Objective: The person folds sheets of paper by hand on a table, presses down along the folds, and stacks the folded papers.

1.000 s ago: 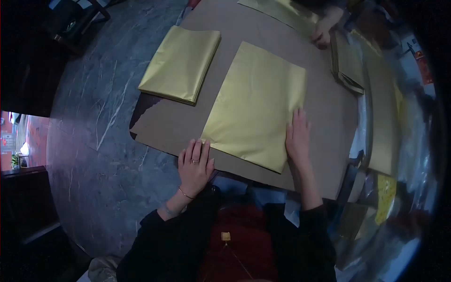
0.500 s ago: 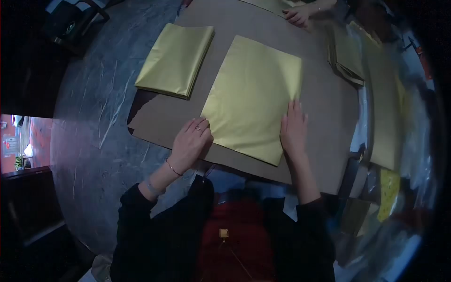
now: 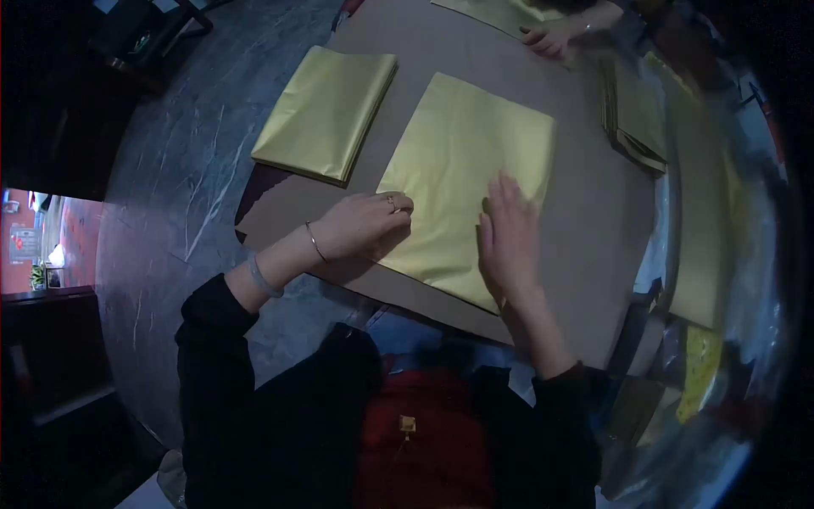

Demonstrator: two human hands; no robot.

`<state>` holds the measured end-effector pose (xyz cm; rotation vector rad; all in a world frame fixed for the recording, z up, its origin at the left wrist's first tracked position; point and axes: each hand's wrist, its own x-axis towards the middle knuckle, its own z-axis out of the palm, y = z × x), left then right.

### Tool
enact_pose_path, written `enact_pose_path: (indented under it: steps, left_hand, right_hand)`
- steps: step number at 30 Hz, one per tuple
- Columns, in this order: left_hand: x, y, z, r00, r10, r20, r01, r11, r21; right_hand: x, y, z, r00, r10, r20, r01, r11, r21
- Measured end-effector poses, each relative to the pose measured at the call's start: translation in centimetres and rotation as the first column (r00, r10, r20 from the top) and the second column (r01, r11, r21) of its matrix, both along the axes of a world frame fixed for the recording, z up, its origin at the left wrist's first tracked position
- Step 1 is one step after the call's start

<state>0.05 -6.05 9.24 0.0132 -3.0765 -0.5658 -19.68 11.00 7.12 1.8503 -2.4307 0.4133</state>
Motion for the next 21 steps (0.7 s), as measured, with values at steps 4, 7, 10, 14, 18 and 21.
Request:
enact_pose_path:
  steps: [4,7,10,14,18,21]
  left_hand:
    - [0.6,0.5,-0.8,0.996,0.087,0.013,-0.087,0.99,0.109]
    - [0.8,0.7,-0.4,0.992,0.101,0.079,-0.112,0.982,0.155]
    - [0.6,0.5,0.2,0.995,0.098,-0.018,-0.094,0.983,0.157]
    - [0.7,0.5,0.8,0.996,0.083,0.045,-0.09,0.98,0.179]
    - [0.3,0.4,0.5,0.997,0.056,0.046,-0.061,0.989,0.133]
    - [0.0,0.2,-0.6,0.999,0.001,-0.051,0.002,0.998,0.06]
  right_hand:
    - [2.1,-2.6,0.0,0.812,0.345,0.471,-0.4,0.916,0.021]
    - [1.2,-4.3,-1.4,0.73,0.44,0.522,-0.542,0.839,0.05]
    - [-1.0,-5.3,-2.5,0.782,0.589,0.205,-0.615,0.782,0.098]
    - [-4.2,-8.3,-2.9,0.813,0.555,0.175,-0.577,0.809,0.112]
    - [-6.7,-11.9,-2.9,0.87,0.475,0.132,-0.487,0.869,0.081]
    - [-6.8,-12.2,-3.4,0.87,0.486,0.081,-0.491,0.869,0.056]
